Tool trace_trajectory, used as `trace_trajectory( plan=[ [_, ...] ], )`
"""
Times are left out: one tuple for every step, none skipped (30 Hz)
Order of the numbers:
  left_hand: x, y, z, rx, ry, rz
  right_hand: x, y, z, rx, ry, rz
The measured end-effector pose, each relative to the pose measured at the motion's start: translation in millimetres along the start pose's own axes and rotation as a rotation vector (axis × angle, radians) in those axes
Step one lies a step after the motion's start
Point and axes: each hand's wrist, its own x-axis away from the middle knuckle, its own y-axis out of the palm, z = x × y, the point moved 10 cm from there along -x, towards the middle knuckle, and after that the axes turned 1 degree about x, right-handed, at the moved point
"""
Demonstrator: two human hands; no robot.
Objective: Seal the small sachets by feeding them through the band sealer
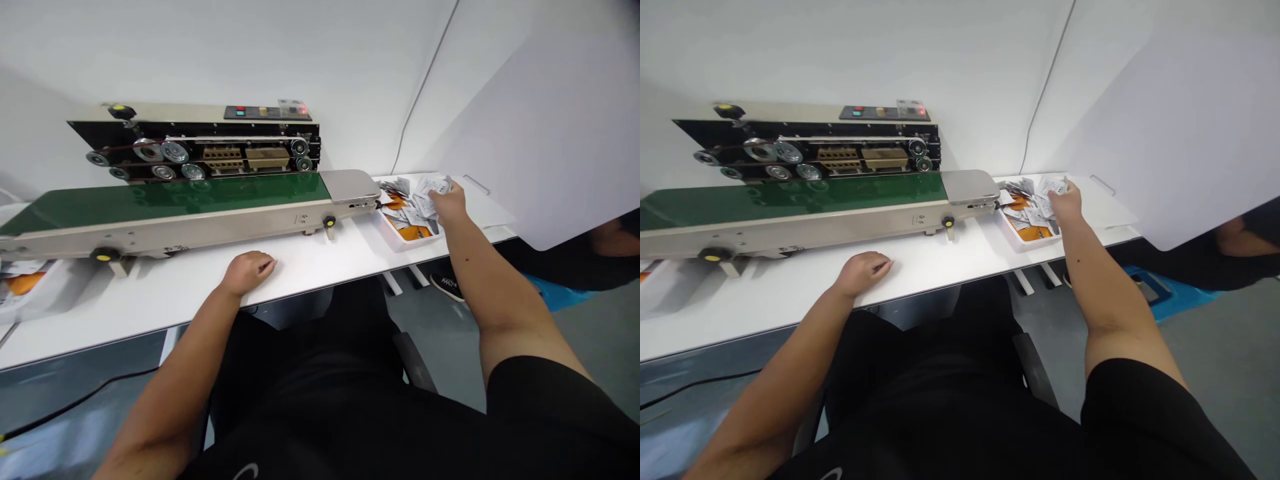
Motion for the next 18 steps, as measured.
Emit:
trace_trajectory(
  plan=[
    [0.1, 0.2, 0.2, -0.002, 0.004, 0.003, 0.4, -3.8, 8.2, -0.171, 0.103, 0.066],
    [0.2, 0.2, 0.3, -0.005, 0.008, 0.008, 1.6, -6.1, 13.7, -0.292, 0.186, 0.125],
    [0.3, 0.2, 0.4, -0.009, 0.013, 0.013, 2.2, -6.6, 13.4, -0.356, 0.222, 0.157],
    [0.4, 0.2, 0.6, -0.014, 0.019, 0.019, 2.3, -6.4, 9.4, -0.41, 0.226, 0.175],
    [0.6, 0.5, 1.0, -0.017, 0.026, 0.023, 3.1, -6.1, 2.8, -0.445, 0.209, 0.188],
    [0.9, 0.8, 1.4, -0.02, 0.032, 0.025, 5.7, -5.9, -5.1, -0.465, 0.18, 0.202],
    [1.1, 1.1, 1.9, -0.021, 0.036, 0.028, 11.1, -4.1, -14.9, -0.474, 0.133, 0.205],
    [1.2, 1.4, 2.6, -0.022, 0.039, 0.03, 20.5, -1.7, -26.0, -0.477, 0.071, 0.211],
    [1.4, 1.6, 3.5, -0.024, 0.041, 0.031, 35.0, 2.3, -37.7, -0.482, -0.002, 0.214],
    [1.4, 2.1, 4.7, -0.027, 0.043, 0.03, 54.7, 8.1, -49.6, -0.483, -0.079, 0.214],
    [1.4, 2.6, 5.9, -0.029, 0.044, 0.026, 79.6, 15.8, -61.2, -0.474, -0.159, 0.21],
    [1.2, 2.8, 6.7, -0.028, 0.041, 0.024, 108.3, 26.7, -72.7, -0.463, -0.241, 0.189],
    [1.1, 2.7, 6.9, -0.021, 0.034, 0.025, 139.5, 42.5, -84.3, -0.415, -0.319, 0.137],
    [1.0, 1.9, 6.0, -0.008, 0.02, 0.031, 172.4, 62.7, -96.9, -0.332, -0.41, 0.063],
    [1.0, 0.5, 3.8, 0.011, -0.002, 0.044, 207.1, 88.8, -111.2, -0.243, -0.529, -0.054],
    [1.4, -1.6, 0.1, 0.032, -0.033, 0.061, 243.7, 116.4, -125.6, -0.186, -0.677, -0.181],
    [2.2, -4.0, -5.0, 0.049, -0.07, 0.082, 278.5, 143.9, -136.4, -0.141, -0.811, -0.305],
    [3.4, -6.7, -11.1, 0.058, -0.114, 0.107, 307.6, 171.3, -142.0, -0.082, -0.902, -0.415]
  ],
)
